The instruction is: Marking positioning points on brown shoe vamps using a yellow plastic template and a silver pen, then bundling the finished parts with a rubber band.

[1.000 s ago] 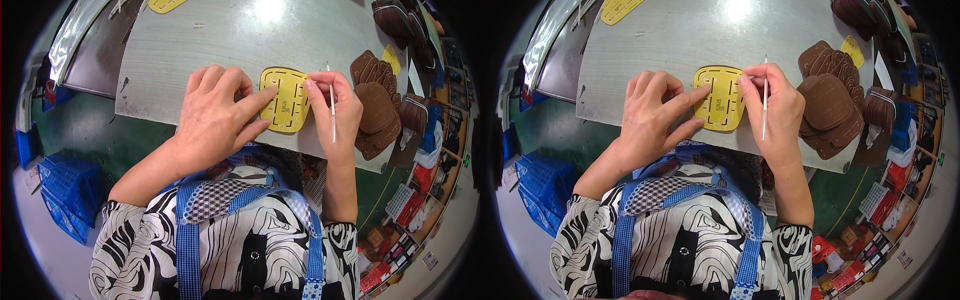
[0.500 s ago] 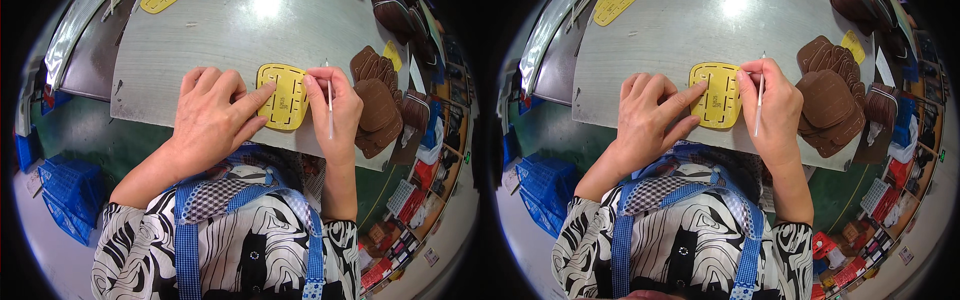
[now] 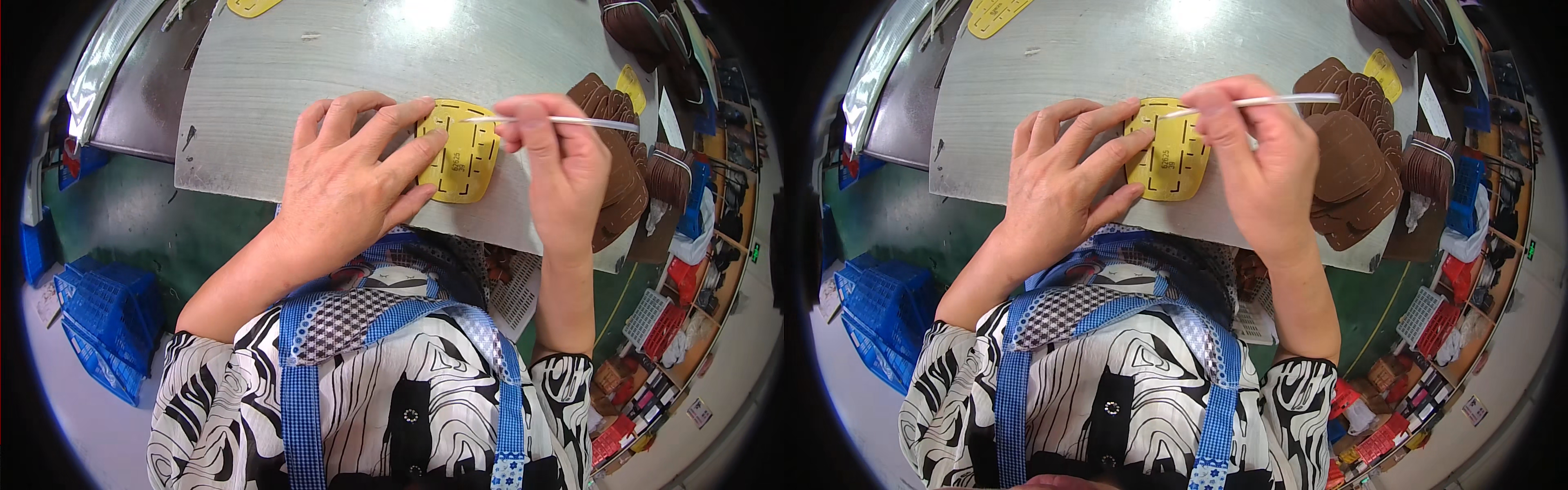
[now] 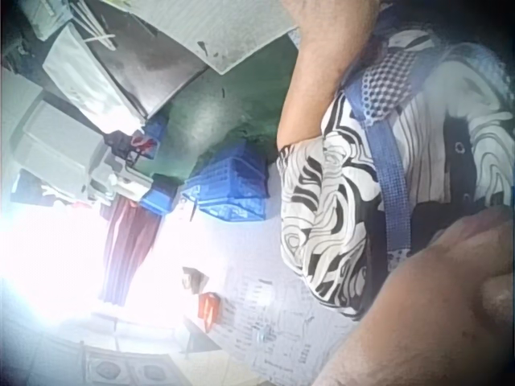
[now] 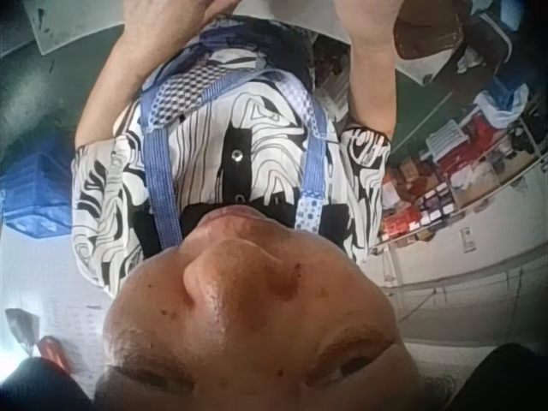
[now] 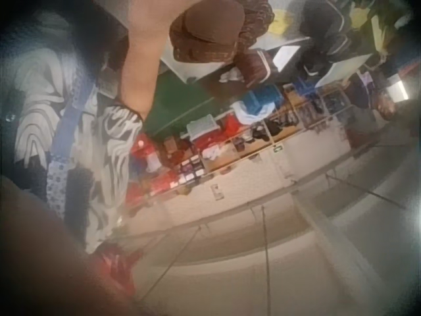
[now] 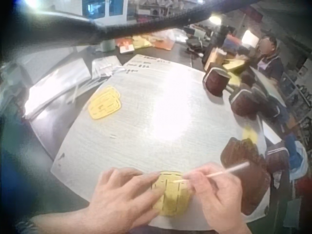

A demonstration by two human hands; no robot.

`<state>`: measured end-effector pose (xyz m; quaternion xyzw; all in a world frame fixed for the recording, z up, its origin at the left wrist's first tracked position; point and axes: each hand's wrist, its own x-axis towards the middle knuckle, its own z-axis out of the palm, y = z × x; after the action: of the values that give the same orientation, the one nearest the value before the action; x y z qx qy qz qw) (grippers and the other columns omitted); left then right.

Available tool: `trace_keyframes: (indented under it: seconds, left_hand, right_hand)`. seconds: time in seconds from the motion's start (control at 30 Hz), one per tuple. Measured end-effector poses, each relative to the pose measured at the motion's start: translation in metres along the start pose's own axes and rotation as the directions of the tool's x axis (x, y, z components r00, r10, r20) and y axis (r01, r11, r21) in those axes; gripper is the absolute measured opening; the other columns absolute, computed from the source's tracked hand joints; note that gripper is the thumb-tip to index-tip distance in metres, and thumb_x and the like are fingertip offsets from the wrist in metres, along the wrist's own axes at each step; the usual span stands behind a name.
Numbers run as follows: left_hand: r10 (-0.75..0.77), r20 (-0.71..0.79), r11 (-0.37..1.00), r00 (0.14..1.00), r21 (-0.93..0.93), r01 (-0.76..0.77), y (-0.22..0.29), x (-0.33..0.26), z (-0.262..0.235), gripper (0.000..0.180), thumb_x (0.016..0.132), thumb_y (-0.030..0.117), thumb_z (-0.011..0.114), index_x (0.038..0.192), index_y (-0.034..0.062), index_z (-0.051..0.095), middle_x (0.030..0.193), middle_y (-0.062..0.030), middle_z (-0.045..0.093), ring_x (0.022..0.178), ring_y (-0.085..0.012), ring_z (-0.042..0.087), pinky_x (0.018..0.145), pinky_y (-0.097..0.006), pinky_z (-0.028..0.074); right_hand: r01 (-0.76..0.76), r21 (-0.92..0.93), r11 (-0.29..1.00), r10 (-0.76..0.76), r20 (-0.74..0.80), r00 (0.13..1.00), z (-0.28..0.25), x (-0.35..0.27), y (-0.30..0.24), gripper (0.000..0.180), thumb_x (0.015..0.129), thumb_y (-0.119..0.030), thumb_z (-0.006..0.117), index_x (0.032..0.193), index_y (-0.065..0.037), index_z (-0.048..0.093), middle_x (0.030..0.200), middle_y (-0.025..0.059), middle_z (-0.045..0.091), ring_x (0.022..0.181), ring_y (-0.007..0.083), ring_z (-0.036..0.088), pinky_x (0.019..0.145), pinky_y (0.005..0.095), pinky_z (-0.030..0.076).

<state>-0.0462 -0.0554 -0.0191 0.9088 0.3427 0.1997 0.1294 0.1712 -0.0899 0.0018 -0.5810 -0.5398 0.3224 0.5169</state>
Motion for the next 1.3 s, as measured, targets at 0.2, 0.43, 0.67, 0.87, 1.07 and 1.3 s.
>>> trace_keyframes:
  seconds: [0.2, 0.43, 0.67, 0.87, 1.07, 1.3]
  left_hand:
    - [0.041, 0.026, 0.999, 0.999, 0.023, -0.041, -0.001, 0.001, -0.001, 0.033, 0.082, 0.030, 0.076, 0.114, 0.0249, 0.072, 0.140, 0.0018, 0.058, 0.125, -0.0265, 0.051, 0.104, -0.045, 0.038]
    - [0.015, 0.000, 1.000, 1.000, 0.024, -0.015, 0.001, 0.000, 0.002, 0.037, 0.084, 0.032, 0.076, 0.119, 0.0261, 0.072, 0.140, 0.0016, 0.058, 0.126, -0.0256, 0.050, 0.106, -0.044, 0.037]
    - [0.005, -0.003, 1.000, 1.000, 0.026, -0.005, 0.001, 0.000, 0.002, 0.037, 0.084, 0.033, 0.076, 0.120, 0.0258, 0.071, 0.140, 0.0012, 0.058, 0.126, -0.0255, 0.050, 0.107, -0.044, 0.037]
    - [-0.008, -0.025, 1.000, 1.000, -0.022, 0.007, 0.000, 0.003, 0.001, 0.042, 0.082, 0.032, 0.076, 0.120, 0.0161, 0.065, 0.137, -0.0003, 0.061, 0.124, -0.0269, 0.053, 0.107, -0.045, 0.037]
    - [-0.014, -0.057, 0.999, 0.998, -0.040, 0.012, 0.001, 0.004, 0.002, 0.043, 0.077, 0.029, 0.081, 0.111, 0.0116, 0.062, 0.133, 0.0017, 0.062, 0.121, -0.0248, 0.054, 0.104, -0.047, 0.039]
    - [-0.002, -0.063, 1.000, 0.998, -0.026, 0.001, 0.000, 0.003, 0.003, 0.042, 0.077, 0.029, 0.081, 0.109, 0.0113, 0.062, 0.133, 0.0015, 0.062, 0.121, -0.0250, 0.054, 0.103, -0.047, 0.040]
  right_hand:
    - [0.251, -0.347, 0.904, -0.194, 0.189, 0.962, 0.023, 0.010, 0.004, 0.015, 0.101, -0.014, 0.062, 0.096, -0.002, 0.068, 0.085, 0.0126, 0.068, 0.070, 0.0294, 0.065, 0.066, 0.0367, 0.051]
    - [0.172, -0.516, 0.839, -0.157, 0.072, 0.985, 0.001, -0.008, 0.007, 0.014, 0.102, -0.013, 0.060, 0.094, -0.002, 0.065, 0.082, 0.0135, 0.065, 0.070, 0.0319, 0.063, 0.065, 0.0398, 0.049]
    - [0.007, -0.437, 0.900, 0.000, 0.015, 1.000, -0.011, -0.036, -0.014, 0.025, 0.107, -0.016, 0.053, 0.095, 0.001, 0.067, 0.081, 0.0084, 0.062, 0.071, 0.0167, 0.060, 0.066, 0.0299, 0.048]
    - [0.194, -0.364, 0.911, -0.166, 0.108, 0.980, 0.017, -0.011, 0.001, 0.025, 0.107, -0.016, 0.055, 0.098, 0.002, 0.070, 0.089, 0.0070, 0.069, 0.077, 0.0119, 0.063, 0.071, 0.0270, 0.050]
    - [0.289, -0.488, 0.824, -0.283, 0.088, 0.955, 0.031, -0.008, 0.004, 0.013, 0.099, -0.014, 0.065, 0.093, -0.002, 0.067, 0.083, 0.0123, 0.065, 0.072, 0.0306, 0.063, 0.062, 0.0383, 0.050]
    - [0.269, -0.486, 0.832, -0.278, 0.054, 0.959, 0.032, -0.010, 0.007, 0.014, 0.099, -0.014, 0.065, 0.093, -0.002, 0.066, 0.083, 0.0125, 0.065, 0.071, 0.0317, 0.063, 0.063, 0.0397, 0.050]
